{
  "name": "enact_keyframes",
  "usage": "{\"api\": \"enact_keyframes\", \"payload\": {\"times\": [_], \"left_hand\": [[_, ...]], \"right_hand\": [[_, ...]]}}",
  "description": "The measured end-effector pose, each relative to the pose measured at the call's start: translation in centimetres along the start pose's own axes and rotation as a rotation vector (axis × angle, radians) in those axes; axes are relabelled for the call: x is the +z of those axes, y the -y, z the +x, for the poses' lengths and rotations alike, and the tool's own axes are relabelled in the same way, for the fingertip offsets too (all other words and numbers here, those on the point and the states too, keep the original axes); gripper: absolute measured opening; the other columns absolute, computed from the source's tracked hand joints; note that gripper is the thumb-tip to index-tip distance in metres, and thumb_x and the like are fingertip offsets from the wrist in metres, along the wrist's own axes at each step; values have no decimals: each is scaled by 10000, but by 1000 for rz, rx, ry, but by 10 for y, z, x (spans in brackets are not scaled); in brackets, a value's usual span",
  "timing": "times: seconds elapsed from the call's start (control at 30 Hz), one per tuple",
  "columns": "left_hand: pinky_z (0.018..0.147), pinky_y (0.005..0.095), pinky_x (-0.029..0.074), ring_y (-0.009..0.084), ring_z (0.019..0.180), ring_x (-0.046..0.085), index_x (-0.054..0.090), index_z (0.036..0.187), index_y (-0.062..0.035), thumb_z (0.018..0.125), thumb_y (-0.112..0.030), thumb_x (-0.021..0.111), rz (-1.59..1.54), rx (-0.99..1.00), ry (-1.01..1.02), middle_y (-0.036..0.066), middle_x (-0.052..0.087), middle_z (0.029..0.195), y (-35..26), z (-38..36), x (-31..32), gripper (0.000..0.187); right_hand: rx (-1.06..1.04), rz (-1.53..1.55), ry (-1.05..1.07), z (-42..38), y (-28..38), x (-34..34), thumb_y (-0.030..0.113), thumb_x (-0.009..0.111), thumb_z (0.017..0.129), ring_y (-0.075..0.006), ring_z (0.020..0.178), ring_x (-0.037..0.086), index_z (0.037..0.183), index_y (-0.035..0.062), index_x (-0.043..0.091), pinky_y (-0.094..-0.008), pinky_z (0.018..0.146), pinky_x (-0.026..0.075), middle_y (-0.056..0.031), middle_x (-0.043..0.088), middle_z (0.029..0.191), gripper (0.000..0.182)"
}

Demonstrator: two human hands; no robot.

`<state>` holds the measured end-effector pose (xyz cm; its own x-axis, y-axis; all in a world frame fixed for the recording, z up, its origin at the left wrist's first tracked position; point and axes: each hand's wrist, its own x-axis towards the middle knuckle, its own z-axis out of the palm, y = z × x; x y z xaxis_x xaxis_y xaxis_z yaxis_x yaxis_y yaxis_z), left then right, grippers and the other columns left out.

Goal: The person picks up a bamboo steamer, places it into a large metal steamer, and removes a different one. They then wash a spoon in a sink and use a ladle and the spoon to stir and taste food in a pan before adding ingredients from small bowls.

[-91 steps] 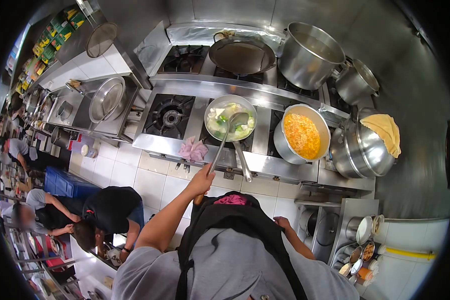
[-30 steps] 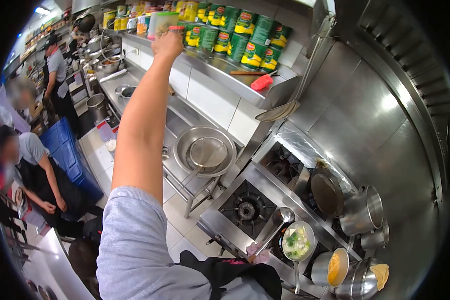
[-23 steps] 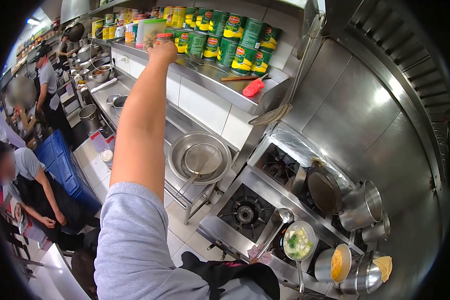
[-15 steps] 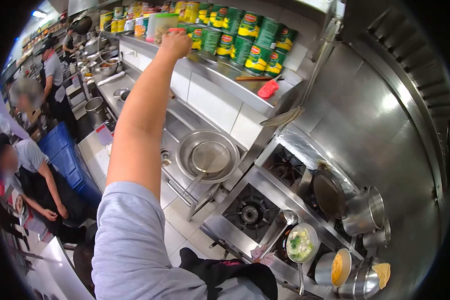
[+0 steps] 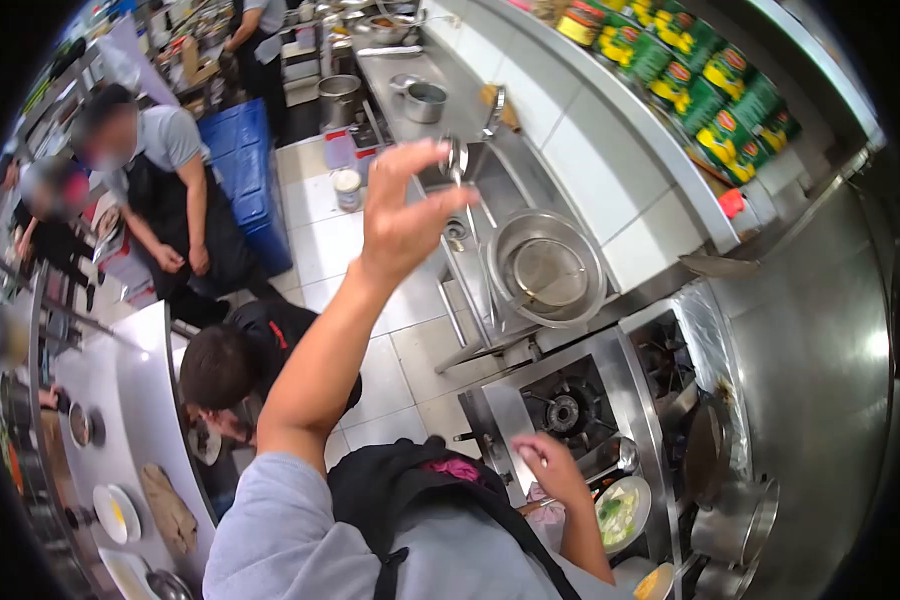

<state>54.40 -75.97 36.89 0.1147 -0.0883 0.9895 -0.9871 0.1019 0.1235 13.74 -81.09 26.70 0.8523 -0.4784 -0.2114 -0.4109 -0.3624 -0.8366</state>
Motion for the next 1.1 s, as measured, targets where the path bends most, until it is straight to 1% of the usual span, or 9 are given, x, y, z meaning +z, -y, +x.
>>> {"api": "enact_keyframes", "payload": {"times": [0.23, 0.43, 0.57, 0.63, 0.83, 0.9, 0.93, 1.0, 1.1], "left_hand": [[959, 423, 468, 348, 1112, 583, 763, 819, -131, 653, -24, 786, 130, -103, 153, 112, 648, 1133, -22, -12, -59, 199], [877, 392, 429, 276, 1076, 611, 749, 876, -164, 797, -133, 729, 224, -39, 252, 14, 702, 992, 17, 64, 15, 87], [866, 400, 446, 238, 1034, 618, 764, 916, -176, 836, -142, 685, 216, 20, 210, -17, 705, 971, 44, 125, 115, 118], [861, 391, 448, 229, 992, 615, 764, 906, -189, 808, -131, 673, 161, 149, 94, -24, 699, 949, 62, 149, 177, 146], [805, 413, 507, 245, 945, 657, 767, 891, -204, 813, -138, 589, 86, 215, 415, 5, 716, 904, 69, 188, 284, 205], [709, 454, 544, 311, 799, 692, 763, 871, -208, 802, -223, 562, 15, -83, 728, 50, 721, 809, 64, 198, 290, 214], [649, 473, 553, 366, 681, 684, 751, 870, -137, 792, -347, 566, 58, -146, 575, 110, 707, 732, 67, 201, 301, 290], [664, 457, 552, 341, 731, 699, 740, 891, -75, 786, -428, 588, 76, -231, 496, 127, 714, 761, 73, 207, 313, 398], [836, 529, 440, 267, 980, 674, 749, 978, -100, 730, -466, 700, 131, -241, 868, 76, 730, 997, 74, 205, 346, 445]], "right_hand": [[-301, 129, 222, 96, 79, 11, 160, 578, 971, -206, 928, 638, 1144, 12, 654, -309, 833, 495, -117, 662, 1003, 240], [-498, 66, 208, 142, 91, -22, 99, 620, 934, -217, 854, 633, 1095, 9, 674, -307, 785, 490, -113, 658, 948, 193], [-579, 27, -60, 195, 99, -90, 84, 618, 926, -194, 836, 629, 1064, 10, 692, -301, 763, 487, -104, 664, 912, 173], [-556, 74, -117, 214, 96, -112, 85, 620, 926, -186, 838, 628, 1066, 12, 693, -304, 763, 487, -97, 667, 909, 174], [-427, 75, -99, 228, 59, -125, 81, 618, 931, -183, 841, 617, 1081, 9, 690, -317, 778, 486, -92, 664, 922, 182], [-337, 52, 21, 227, 44, -120, 82, 625, 926, -197, 866, 626, 1090, 11, 688, -312, 785, 486, -104, 664, 943, 190], [-304, 25, 42, 227, 40, -119, 81, 629, 920, -215, 887, 635, 1094, 9, 683, -310, 791, 487, -115, 666, 955, 195], [-256, 44, 52, 229, 33, -116, 71, 627, 916, -219, 885, 638, 1087, 6, 683, -313, 795, 487, -115, 668, 955, 191], [-169, 7, 55, 241, 38, -105, 48, 620, 904, -219, 884, 644, 1062, -2, 689, -311, 802, 487, -114, 674, 953, 179]]}}
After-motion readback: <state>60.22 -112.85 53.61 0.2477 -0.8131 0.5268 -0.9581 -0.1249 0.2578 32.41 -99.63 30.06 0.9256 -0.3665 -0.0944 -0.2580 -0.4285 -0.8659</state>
